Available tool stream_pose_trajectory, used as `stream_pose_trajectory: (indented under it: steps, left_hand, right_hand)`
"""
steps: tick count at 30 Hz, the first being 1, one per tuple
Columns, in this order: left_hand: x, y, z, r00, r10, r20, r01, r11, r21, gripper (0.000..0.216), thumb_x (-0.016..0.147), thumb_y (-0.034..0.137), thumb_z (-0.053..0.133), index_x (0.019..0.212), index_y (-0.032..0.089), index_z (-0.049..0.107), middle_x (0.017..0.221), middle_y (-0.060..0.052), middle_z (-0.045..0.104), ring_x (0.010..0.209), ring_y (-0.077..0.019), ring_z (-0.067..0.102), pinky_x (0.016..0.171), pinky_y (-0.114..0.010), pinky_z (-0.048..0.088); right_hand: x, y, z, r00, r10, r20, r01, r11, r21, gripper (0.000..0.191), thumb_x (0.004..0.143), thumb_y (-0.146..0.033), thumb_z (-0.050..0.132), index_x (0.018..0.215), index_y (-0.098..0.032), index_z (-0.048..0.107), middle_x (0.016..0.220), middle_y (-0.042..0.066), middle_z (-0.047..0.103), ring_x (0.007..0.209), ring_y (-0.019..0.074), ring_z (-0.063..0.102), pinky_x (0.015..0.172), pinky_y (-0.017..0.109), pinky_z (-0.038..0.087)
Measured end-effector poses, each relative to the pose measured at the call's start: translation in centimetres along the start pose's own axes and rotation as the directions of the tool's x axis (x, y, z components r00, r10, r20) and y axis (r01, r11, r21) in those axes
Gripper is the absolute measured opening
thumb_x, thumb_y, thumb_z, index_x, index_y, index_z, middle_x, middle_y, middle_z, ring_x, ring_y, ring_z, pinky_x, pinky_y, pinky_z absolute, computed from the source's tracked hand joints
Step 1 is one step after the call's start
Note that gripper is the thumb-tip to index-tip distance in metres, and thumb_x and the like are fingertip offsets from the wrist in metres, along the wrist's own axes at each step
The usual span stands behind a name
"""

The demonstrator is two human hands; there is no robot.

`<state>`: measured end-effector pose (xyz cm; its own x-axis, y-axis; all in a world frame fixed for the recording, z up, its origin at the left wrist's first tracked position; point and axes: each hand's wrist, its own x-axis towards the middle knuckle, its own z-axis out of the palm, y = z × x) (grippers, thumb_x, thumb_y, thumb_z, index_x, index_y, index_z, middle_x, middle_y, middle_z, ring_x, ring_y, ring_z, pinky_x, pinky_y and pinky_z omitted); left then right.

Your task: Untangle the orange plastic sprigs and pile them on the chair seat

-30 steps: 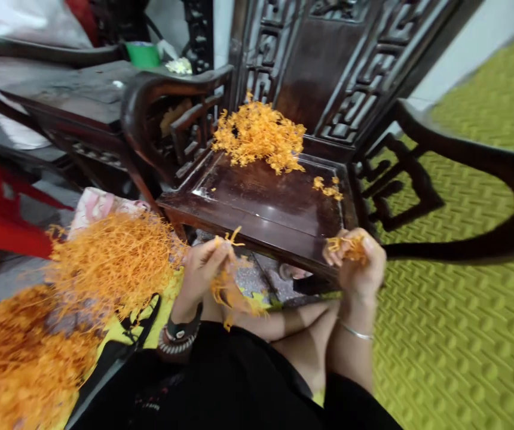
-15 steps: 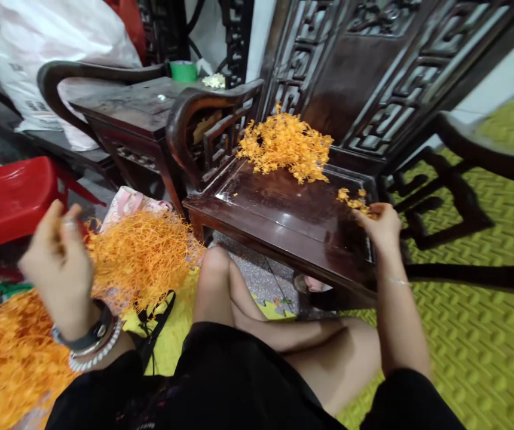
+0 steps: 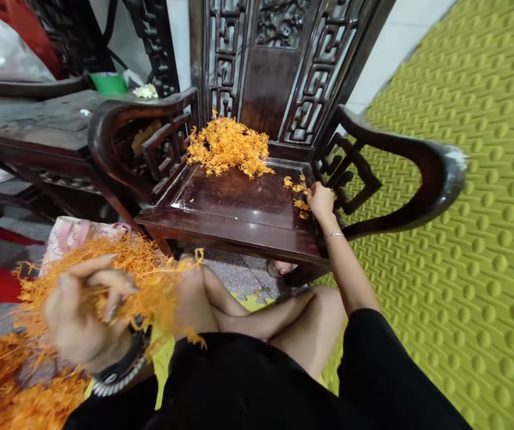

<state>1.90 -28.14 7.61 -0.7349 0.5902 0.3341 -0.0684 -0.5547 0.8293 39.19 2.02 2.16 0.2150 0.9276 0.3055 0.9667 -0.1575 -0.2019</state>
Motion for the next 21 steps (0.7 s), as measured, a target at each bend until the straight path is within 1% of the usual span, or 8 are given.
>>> stream_pose_trajectory:
  steps: [3,5,8,11,14,17,19,21]
  left_hand:
    - [-0.1,-2.3,2.5,0.963,-0.089,0.255,0.127,0.982,-0.139,0.033,0.095,0.039,0.047,0.094,0.02,0.074,0.053,0.004,0.062,0.033,-0.0056,0.028,0.046,-0.026,0.034]
    - [-0.3,-3.7,3.9,0.924,-0.136,0.358,0.217,0.956,-0.197,0.034,0.096,0.043,0.048,0.1,0.019,0.072,0.054,0.003,0.062,0.036,-0.0057,0.034,0.045,-0.024,0.036]
    - [-0.8,-5.0,5.5,0.898,-0.196,0.394,0.306,0.922,-0.238,0.034,0.096,0.044,0.046,0.102,0.02,0.069,0.058,0.001,0.064,0.043,-0.008,0.045,0.052,-0.024,0.043]
    - [-1.5,-5.5,6.0,0.864,-0.279,0.418,0.394,0.893,-0.218,0.035,0.094,0.049,0.048,0.1,0.021,0.068,0.058,0.001,0.064,0.049,-0.0109,0.052,0.055,-0.026,0.046]
    - [-2.3,-5.9,5.5,0.817,-0.33,0.473,0.478,0.847,-0.233,0.034,0.092,0.052,0.052,0.095,0.022,0.068,0.046,0.004,0.052,0.045,-0.0112,0.047,0.052,-0.025,0.044]
    - [-2.9,-6.5,4.3,0.801,-0.257,0.541,0.497,0.79,-0.359,0.03,0.094,0.049,0.052,0.087,0.024,0.068,0.039,0.006,0.043,0.039,-0.0092,0.039,0.047,-0.021,0.038]
    - [-3.0,-6.9,3.4,0.791,-0.153,0.592,0.496,0.727,-0.475,0.029,0.097,0.042,0.048,0.088,0.025,0.07,0.033,0.008,0.031,0.034,-0.0088,0.031,0.043,-0.019,0.032]
    - [-2.7,-7.5,2.5,0.775,-0.063,0.629,0.496,0.679,-0.542,0.028,0.1,0.035,0.046,0.092,0.025,0.071,0.031,0.008,0.02,0.032,-0.0096,0.024,0.043,-0.02,0.03]
  right_hand:
    - [-0.6,0.3,0.2,0.999,-0.012,0.033,0.013,0.999,-0.031,0.031,0.09,-0.027,0.051,0.093,-0.002,0.068,0.107,0.029,0.062,0.106,0.0337,0.054,0.091,0.044,0.039]
    - [-1.1,0.5,0.4,1.0,-0.028,0.014,0.028,0.998,-0.056,0.031,0.089,-0.029,0.054,0.088,-0.001,0.068,0.117,0.031,0.056,0.117,0.0365,0.046,0.096,0.048,0.035]
    - [-2.2,0.7,0.6,0.99,-0.124,-0.063,0.123,0.992,-0.02,0.031,0.09,-0.034,0.055,0.085,-0.005,0.068,0.123,0.027,0.053,0.119,0.0347,0.041,0.098,0.049,0.034]
    - [-3.3,0.0,0.7,0.959,-0.248,-0.138,0.265,0.956,0.129,0.032,0.093,-0.037,0.048,0.093,-0.011,0.067,0.12,0.021,0.056,0.113,0.0291,0.045,0.098,0.044,0.036]
    - [-3.0,-2.2,1.6,0.937,-0.335,-0.101,0.35,0.903,0.248,0.04,0.091,-0.04,0.052,0.113,-0.008,0.063,0.119,0.02,0.058,0.114,0.0281,0.049,0.102,0.04,0.037]
    - [0.2,-5.3,3.1,0.922,-0.386,-0.025,0.368,0.857,0.361,0.071,0.081,-0.046,0.066,0.134,-0.002,0.048,0.132,0.024,0.053,0.125,0.0301,0.046,0.109,0.04,0.034]
    - [3.4,-7.4,4.1,0.945,-0.328,-0.002,0.294,0.845,0.446,0.09,0.073,-0.048,0.074,0.142,-0.002,0.039,0.144,0.025,0.044,0.132,0.0322,0.042,0.112,0.041,0.031]
    - [6.4,-9.6,5.0,0.965,-0.259,0.032,0.198,0.807,0.556,0.1,0.067,-0.05,0.078,0.145,-0.004,0.036,0.148,0.024,0.04,0.135,0.0334,0.041,0.114,0.042,0.03]
